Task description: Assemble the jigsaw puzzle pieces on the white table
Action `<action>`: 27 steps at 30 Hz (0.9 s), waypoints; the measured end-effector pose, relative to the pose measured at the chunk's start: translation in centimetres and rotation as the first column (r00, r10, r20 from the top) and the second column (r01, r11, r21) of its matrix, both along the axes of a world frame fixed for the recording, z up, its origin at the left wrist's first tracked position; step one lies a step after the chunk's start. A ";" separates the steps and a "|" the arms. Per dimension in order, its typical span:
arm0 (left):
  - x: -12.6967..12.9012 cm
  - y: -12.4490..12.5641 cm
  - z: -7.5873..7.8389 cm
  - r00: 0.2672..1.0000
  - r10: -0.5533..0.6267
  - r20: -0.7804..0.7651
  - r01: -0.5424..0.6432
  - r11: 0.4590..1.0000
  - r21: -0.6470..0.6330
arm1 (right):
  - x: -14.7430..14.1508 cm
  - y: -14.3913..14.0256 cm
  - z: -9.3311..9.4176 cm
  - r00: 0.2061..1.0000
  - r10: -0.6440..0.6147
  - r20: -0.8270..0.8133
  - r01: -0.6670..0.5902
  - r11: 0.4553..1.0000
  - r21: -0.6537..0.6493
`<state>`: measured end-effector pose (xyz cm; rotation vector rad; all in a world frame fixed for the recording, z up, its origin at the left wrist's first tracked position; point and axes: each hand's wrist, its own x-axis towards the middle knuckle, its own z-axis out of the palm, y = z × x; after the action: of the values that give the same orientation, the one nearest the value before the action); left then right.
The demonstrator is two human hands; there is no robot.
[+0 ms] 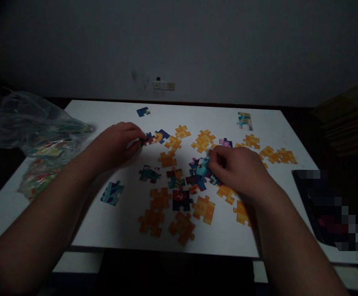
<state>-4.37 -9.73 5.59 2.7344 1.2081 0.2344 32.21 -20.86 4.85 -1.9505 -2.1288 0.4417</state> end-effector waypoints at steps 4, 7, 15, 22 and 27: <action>0.2 -0.1 -0.1 1.000 0.007 -0.006 -0.007 1.000 0.008 | -0.2 0.1 -0.1 0.990 -0.037 0.135 0.036 0.999 0.013; 0.2 -0.2 -0.4 0.999 -0.015 0.044 0.017 0.999 -0.031 | -0.4 0.3 -0.3 0.983 -0.073 0.167 0.072 0.997 0.014; 0.0 -1.3 0.2 0.971 -0.180 0.160 0.220 0.931 -0.290 | -0.8 0.6 -0.1 0.953 -0.182 0.240 0.178 0.983 0.040; 0.4 -1.6 0.1 0.958 -0.276 0.074 0.282 0.871 -0.402 | -0.9 0.6 -0.2 0.965 -0.156 0.210 0.152 0.988 0.034; 0.5 -1.1 -0.4 0.953 -0.296 0.068 0.298 0.862 -0.411 | -0.8 0.6 -0.3 0.969 -0.146 0.201 0.143 0.989 0.029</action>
<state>-3.89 -10.83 5.18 2.4829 0.7101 -0.0544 31.42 -20.23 4.52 -2.2089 -2.0770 0.2078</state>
